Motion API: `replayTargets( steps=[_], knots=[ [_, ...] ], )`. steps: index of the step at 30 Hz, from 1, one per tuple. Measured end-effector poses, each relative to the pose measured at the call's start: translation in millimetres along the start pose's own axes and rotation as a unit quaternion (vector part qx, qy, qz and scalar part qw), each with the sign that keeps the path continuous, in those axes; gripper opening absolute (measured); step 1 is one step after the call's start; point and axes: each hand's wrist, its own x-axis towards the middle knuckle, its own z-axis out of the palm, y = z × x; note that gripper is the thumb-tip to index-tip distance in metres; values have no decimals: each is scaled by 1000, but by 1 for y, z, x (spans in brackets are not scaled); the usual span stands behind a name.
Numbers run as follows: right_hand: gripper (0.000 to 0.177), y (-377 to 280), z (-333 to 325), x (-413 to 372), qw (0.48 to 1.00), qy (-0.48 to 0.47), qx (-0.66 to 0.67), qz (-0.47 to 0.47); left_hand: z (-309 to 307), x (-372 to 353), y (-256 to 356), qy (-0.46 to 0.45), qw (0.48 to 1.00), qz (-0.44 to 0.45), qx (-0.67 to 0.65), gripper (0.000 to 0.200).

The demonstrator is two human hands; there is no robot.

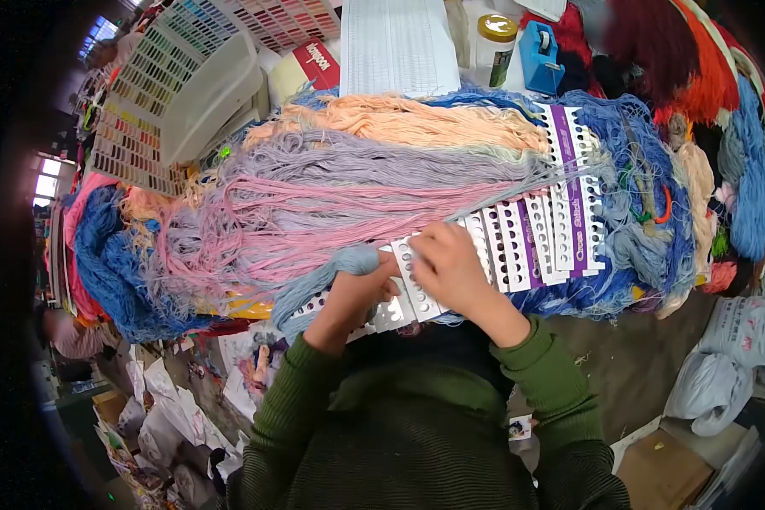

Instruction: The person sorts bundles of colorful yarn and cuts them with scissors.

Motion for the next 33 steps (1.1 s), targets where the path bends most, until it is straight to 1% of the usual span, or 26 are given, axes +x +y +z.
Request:
replayTargets(
  steps=[1, 2, 4, 5, 6, 7, 9, 10, 11, 14, 17, 20, 21, 22, 23, 24, 25, 26, 27, 28, 29, 30, 31, 32, 33],
  knots=[
    [26, -7, 0, -2, 999, -16, -42, -20, -1, -1, 1, -9, 1000, 9, -16, 12],
    [28, -11, 0, -5, 998, -27, -55, -16, -2, -2, 2, -16, 999, 19, -31, 12],
    [32, -16, 2, -8, 995, -47, -82, -10, 4, 0, 7, 14, 999, 14, -43, 11],
    [35, -14, 2, -8, 998, -31, -61, -3, 6, 3, 2, 35, 998, 11, -50, 10],
    [33, -11, 4, -7, 999, -24, -31, 4, 8, 6, -3, 53, 997, 7, -56, 10],
    [31, -6, 5, -6, 1000, -15, -4, 13, 11, 9, -6, 56, 994, 28, -87, 12],
    [30, -5, 4, -4, 998, 18, 38, 37, 13, 8, 2, 45, 992, 16, -117, 13],
    [30, -4, 4, -5, 998, 23, 34, 38, 13, 7, 5, 40, 991, 9, -131, 13],
    [31, -3, 6, -7, 998, 27, 32, 40, 10, 7, 1, 20, 993, 31, -110, 14],
    [32, -5, 7, -8, 998, 18, 37, 53, 12, 12, -6, 50, 998, 22, -44, 14],
    [33, -5, 4, -7, 998, 14, 31, 60, 17, 10, -6, 90, 995, 34, 19, 15],
    [30, -7, 5, -9, 998, 20, 15, 64, 6, 4, -9, 107, 989, 34, -93, 14],
    [28, -6, 7, -10, 997, 26, 18, 67, -2, -2, -9, 103, 973, -5, -205, 8],
    [27, -5, 8, -11, 997, 33, 20, 71, -10, -7, -5, 51, 950, -39, -305, 9],
    [19, -6, 9, -12, 997, 46, 7, 64, -15, -15, 4, 0, 913, -75, -402, 9],
    [19, -4, 10, -13, 996, 50, 26, 65, -18, -20, 9, -49, 860, -110, -496, 10],
    [19, 1, 11, -13, 995, 53, 45, 64, -21, -21, 6, -104, 848, -102, -510, 13],
    [19, 3, 12, -12, 994, 54, 65, 63, -21, -17, 6, -114, 901, -104, -405, 13],
    [14, 0, 9, -11, 982, 71, 142, 98, -16, -10, 6, -123, 941, -104, -296, 14],
    [13, 1, 8, -10, 977, 67, 170, 113, -10, -3, 7, -132, 969, -102, -182, 15],
    [13, 1, 6, -11, 970, 64, 197, 128, 2, -4, 13, -93, 991, -77, -56, 20],
    [13, 3, 4, -12, 962, 62, 223, 144, 3, -5, 14, -58, 996, -64, -7, 21],
    [17, 3, 6, -13, 971, 55, 185, 142, 2, -7, 15, -23, 997, -52, 44, 21],
    [26, 3, 10, -14, 987, 44, 104, 114, -1, -11, 16, 10, 994, -41, 97, 22],
    [30, 0, 9, -13, 994, 36, 48, 92, -15, -25, 26, 87, 991, -67, 74, 20]
  ],
)
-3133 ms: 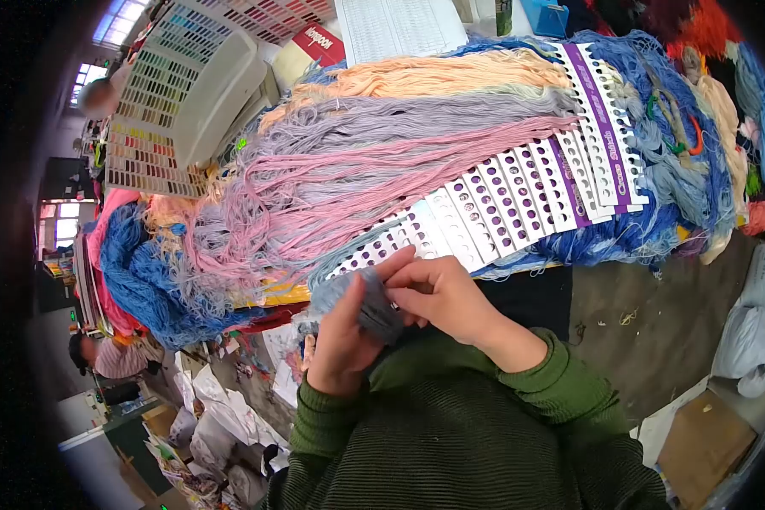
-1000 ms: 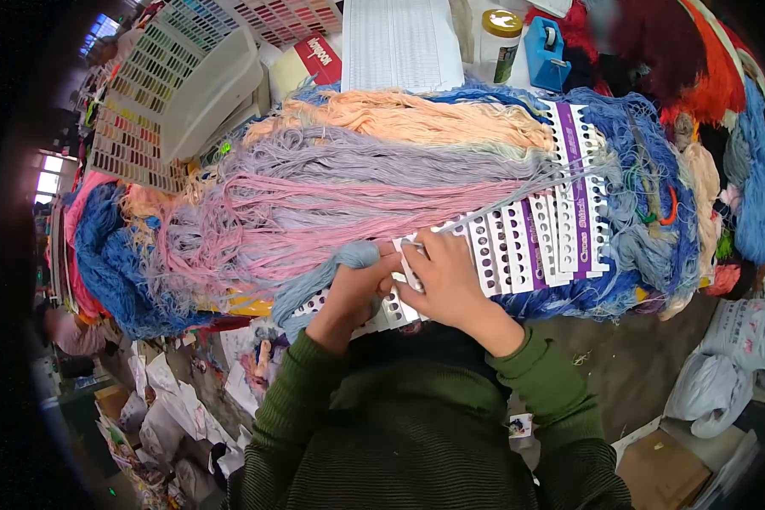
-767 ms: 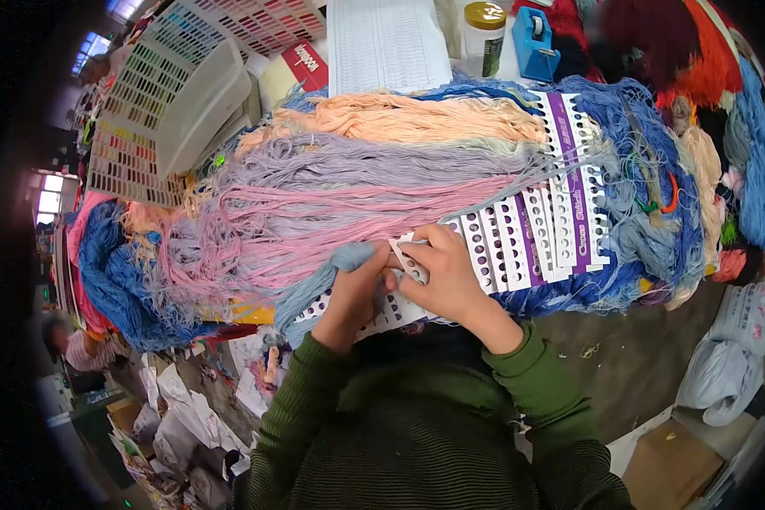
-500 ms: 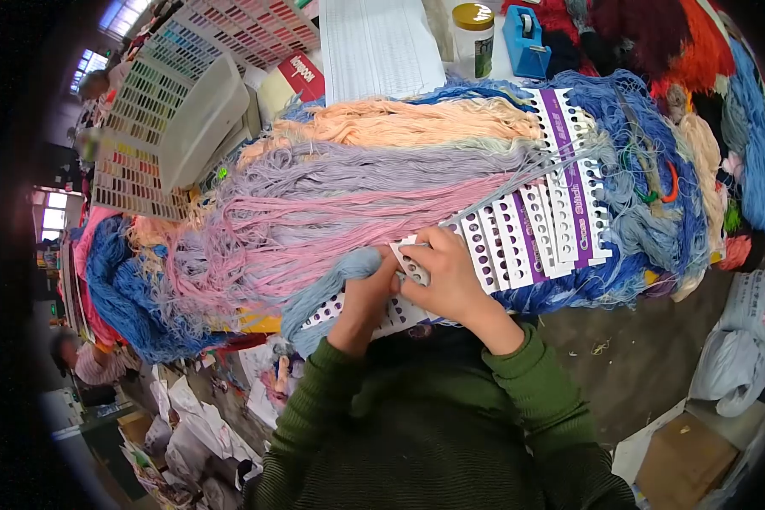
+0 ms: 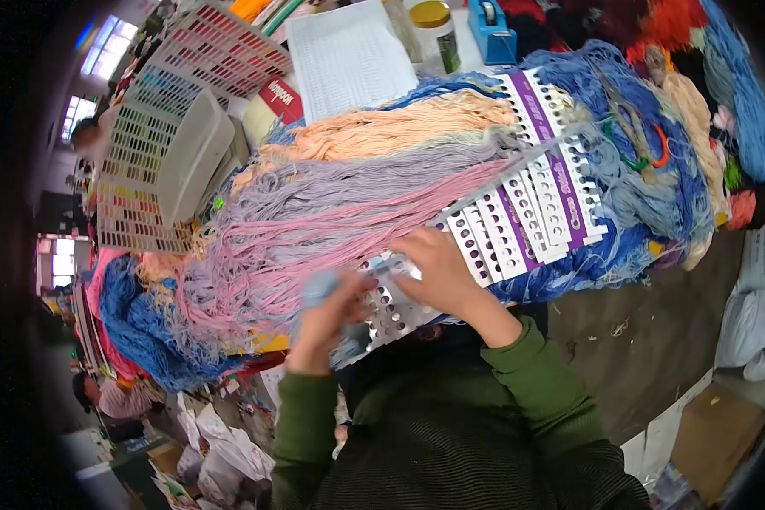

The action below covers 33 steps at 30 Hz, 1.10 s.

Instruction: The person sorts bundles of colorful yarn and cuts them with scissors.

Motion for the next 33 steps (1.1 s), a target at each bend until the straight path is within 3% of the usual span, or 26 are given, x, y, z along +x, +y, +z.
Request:
replayTargets(
  steps=[2, 3, 4, 6, 8, 9, 11, 13, 17, 19, 21, 22, 25, 26, 28, 33],
  knots=[
    [41, -1, 1, 2, 998, -39, -53, -3, -71, -23, 4, 85, 990, -72, -81, 21],
    [41, 0, 2, 2, 997, -23, -67, -8, -121, -33, -8, 166, 972, -17, -167, 19],
    [41, 1, 5, 1, 997, -10, -80, -14, -165, -43, -13, 192, 955, 71, -215, 13],
    [38, -1, 9, 0, 995, -8, -96, -6, -296, -62, -49, 114, 884, 124, -436, 10],
    [38, -1, 11, -2, 995, -2, -100, -18, -339, -95, -76, 307, 889, 229, -252, 13],
    [38, -1, 12, -1, 994, 5, -106, -22, -278, -108, -42, 304, 863, 218, -338, 14],
    [35, -8, 9, -1, 996, 1, -89, -3, -192, -103, -15, 268, 895, 148, -324, 22],
    [34, -12, 12, -3, 997, 37, -63, -11, -128, -98, -22, 116, 957, 91, -248, 34],
    [21, -37, 9, -19, 996, 42, 79, 19, -23, -70, -13, -46, 961, 56, -268, 49],
    [11, -55, 9, -28, 970, -4, 223, 94, 0, -64, -12, -99, 953, 47, -283, 51],
    [8, -72, 15, -32, 891, -50, 401, 207, 8, -60, -12, -135, 948, 40, -284, 52],
    [6, -75, 14, -31, 898, -82, 385, 197, 10, -59, -12, -143, 949, 38, -278, 51],
    [7, -82, 6, -25, 805, -116, 501, 297, 1, -61, -9, -173, 927, 18, -331, 51],
    [8, -80, 8, -25, 786, -116, 530, 297, -2, -62, -9, -184, 914, 9, -362, 50],
    [9, -76, 10, -26, 748, -115, 584, 294, 0, -64, -18, -128, 945, 36, -300, 49],
    [9, -71, 5, -25, 742, -130, 589, 294, 6, -65, -18, -92, 963, 49, -249, 47]
  ],
)
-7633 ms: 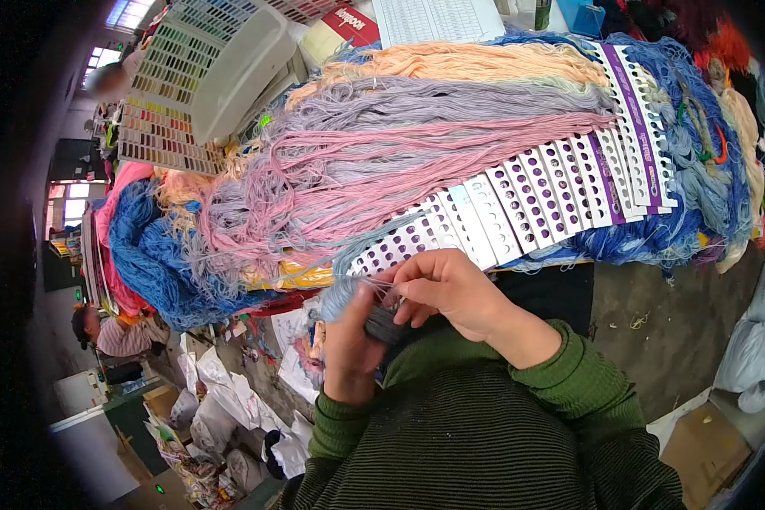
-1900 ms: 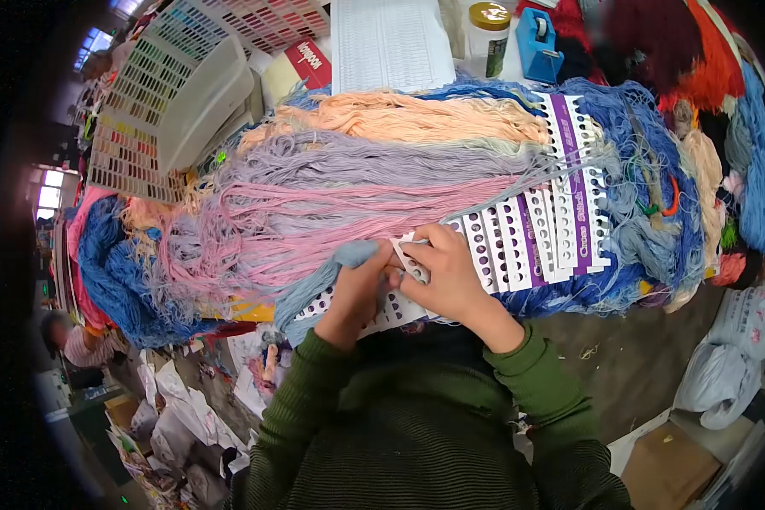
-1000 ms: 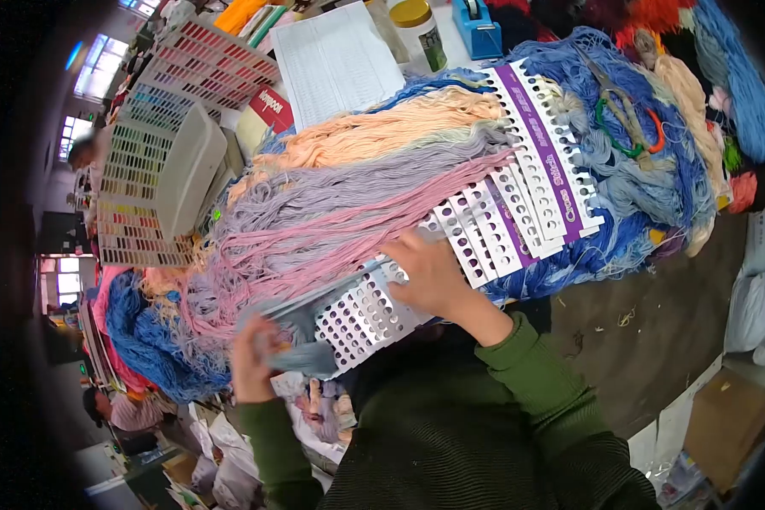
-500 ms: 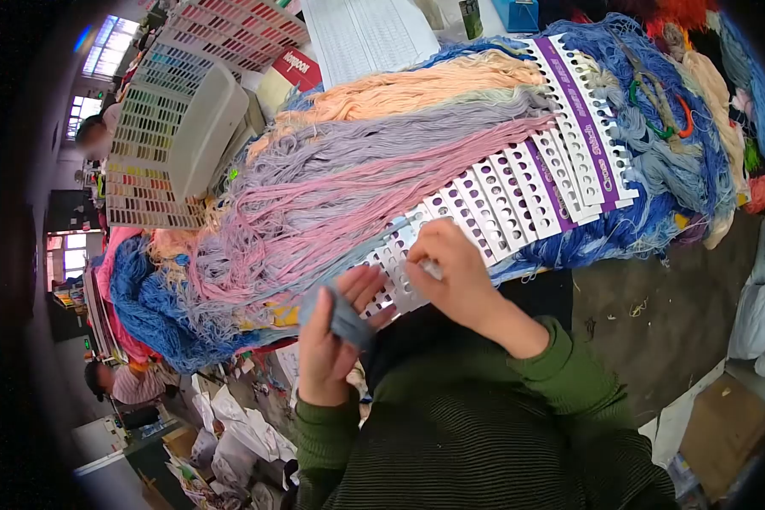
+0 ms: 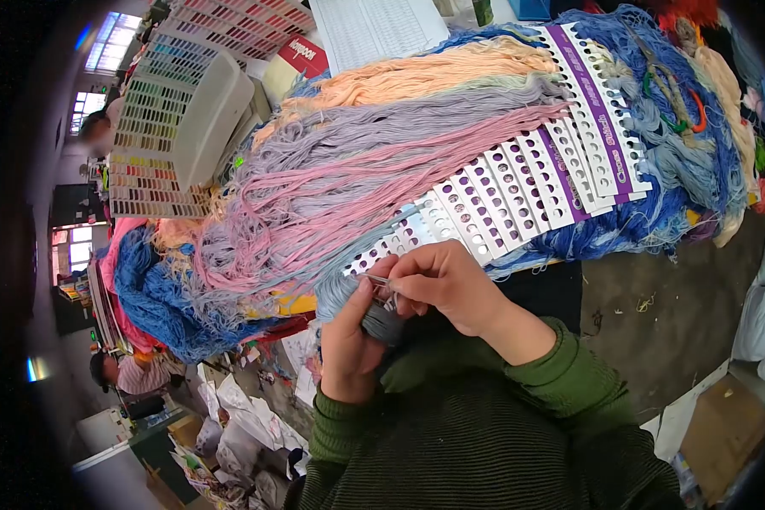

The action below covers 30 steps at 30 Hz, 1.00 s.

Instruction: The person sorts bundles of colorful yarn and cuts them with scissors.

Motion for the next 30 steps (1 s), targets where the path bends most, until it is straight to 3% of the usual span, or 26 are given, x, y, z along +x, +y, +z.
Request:
replayTargets(
  steps=[4, 7, 11, 16, 19, 22, 26, 30],
  knots=[
    [9, -10, 1, -1, 999, -5, 9, 47, -1, 2, -1, -14, 999, 0, -38, 46],
    [10, -16, 0, -1, 990, -61, 36, 120, -13, 7, -1, -54, 998, -1, -27, 47],
    [15, -9, 3, 0, 996, -53, 0, 65, -3, 7, 6, -15, 998, -11, -54, 51],
    [15, 0, 9, 2, 996, -7, -91, 17, 0, 7, 4, -35, 997, -15, -71, 52],
    [11, -5, 4, 0, 996, -1, -60, 69, 2, 5, 6, -40, 996, -24, -74, 52],
    [10, -4, 7, 0, 997, 28, 10, 69, 4, 4, 5, -35, 999, -12, -32, 53],
    [10, -3, 12, 0, 998, 43, -12, 52, 8, 4, 3, -41, 999, 3, -3, 54],
    [10, -1, 7, 0, 998, 20, 47, 46, 4, 2, 6, -45, 998, -3, -47, 52]
  ],
)
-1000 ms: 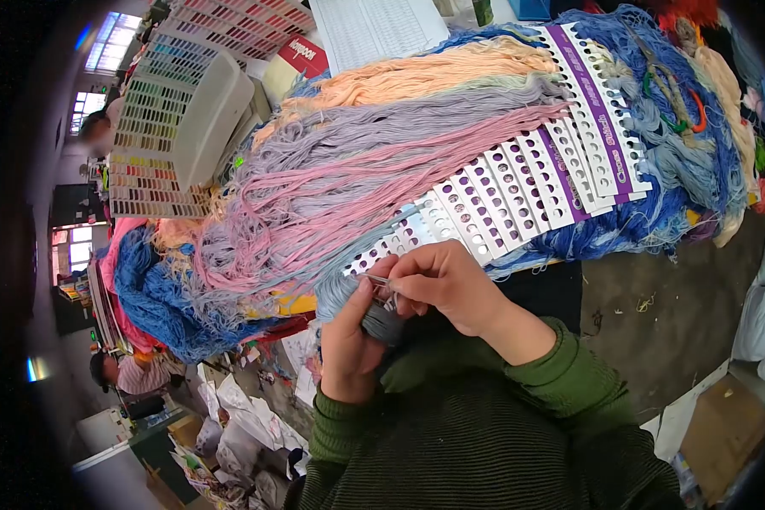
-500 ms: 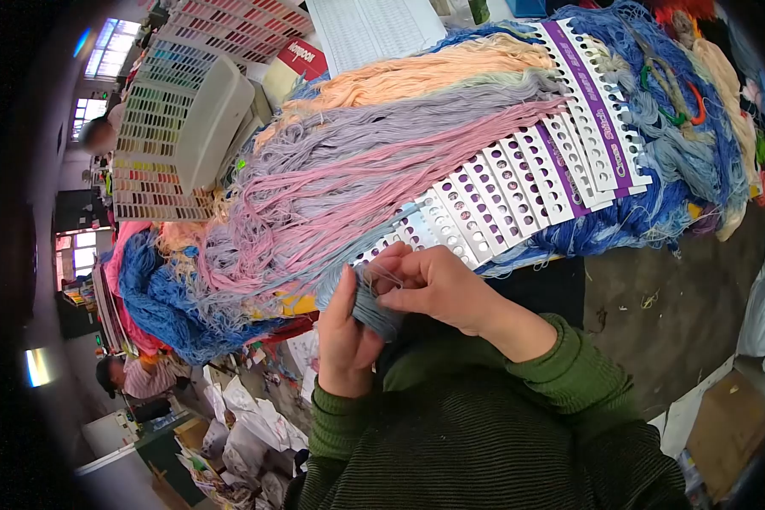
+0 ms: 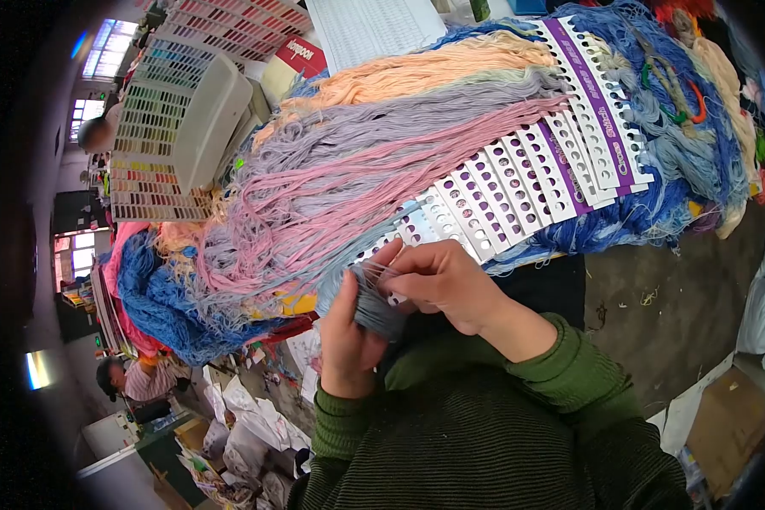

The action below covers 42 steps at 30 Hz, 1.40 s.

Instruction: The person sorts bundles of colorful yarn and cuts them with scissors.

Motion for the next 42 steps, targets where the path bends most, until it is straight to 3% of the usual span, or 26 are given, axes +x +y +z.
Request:
replayTargets(
  steps=[4, 7, 11, 12, 13, 15, 16, 17, 18, 19, 20, 21, 22, 23, 25, 26, 27, 28, 29, 31, 32, 34, 35, 37, 40, 42],
  knots=[
    [8, 2, -4, -1, 997, -36, 59, -14, -5, 1, 2, -27, 999, 2, -32, 47],
    [5, -11, -6, -7, 983, -96, 130, 85, -6, 1, 1, 5, 998, 33, 50, 44],
    [5, -12, -13, -10, 994, -65, 67, -52, -5, 0, 6, 69, 981, 72, 168, 34],
    [5, -19, -19, -9, 990, -64, 83, -98, -15, -2, 13, 26, 991, 70, 111, 28],
    [6, -37, -25, -13, 980, -52, 173, -82, -34, -4, 23, -17, 996, 68, 53, 24],
    [7, -82, -46, -28, 965, -105, 192, -147, -80, -14, 37, 90, 951, 103, -278, 22],
    [10, -109, -55, -42, 947, -36, 242, -207, -121, -22, 49, -17, 916, 93, -389, 20],
    [16, -151, -87, -55, 879, -69, 418, -217, -175, -40, 60, 96, 876, 137, -452, 18],
    [20, -199, -92, -76, 878, -101, 404, -238, -265, -63, 54, 27, 859, 193, -473, 15],
    [19, -230, -126, -97, 887, -83, 249, -379, -284, -75, 60, 164, 826, 225, -490, 13],
    [19, -261, -158, -118, 850, -4, 72, -522, -277, -80, 70, 304, 786, 247, -479, 19],
    [18, -292, -190, -138, 772, 89, -41, -628, -266, -92, 76, 204, 818, 222, -491, 21],
    [19, -285, -162, -124, 785, 5, -65, -616, -234, -98, 72, 105, 835, 199, -502, 24],
    [17, -263, -143, -99, 810, 61, -125, -570, -204, -80, 58, 213, 898, 227, -310, 23],
    [13, -220, -104, -48, 835, 153, -259, -461, -135, -27, 38, 208, 960, 138, -125, 22],
    [9, -171, -73, -12, 746, 280, -437, -416, -99, -2, 30, 100, 984, 32, -146, 22],
    [6, -140, -76, 9, 871, 176, -325, -325, -76, 23, 19, 70, 986, -53, -138, 23],
    [4, -116, -73, 24, 880, 134, -365, -273, -39, 43, 12, 117, 990, -68, -32, 23],
    [6, -98, -71, 31, 860, 123, -441, -226, -29, 63, 2, 106, 989, -87, 62, 26],
    [5, -54, -81, 44, 794, 153, -498, -313, 1, 88, -17, 149, 971, -87, 165, 26],
    [5, -52, -80, 45, 676, 138, -624, -366, -2, 99, -22, 81, 970, -72, 216, 19],
    [7, -45, -79, 40, 641, 165, -644, -385, 5, 108, -26, 74, 959, -46, 268, 14],
    [8, -48, -83, 38, 671, 161, -631, -354, 7, 106, -24, 74, 955, -45, 282, 13],
    [15, -48, -84, 36, 647, 125, -643, -390, 11, 98, -16, 75, 945, -45, 315, 11],
    [38, -40, -73, 28, 591, 88, -711, -370, 12, 98, -16, 60, 978, -42, 194, 9],
    [39, -41, -70, 25, 586, 87, -717, -368, 19, 101, -14, 68, 980, -26, 186, 8]
  ],
)
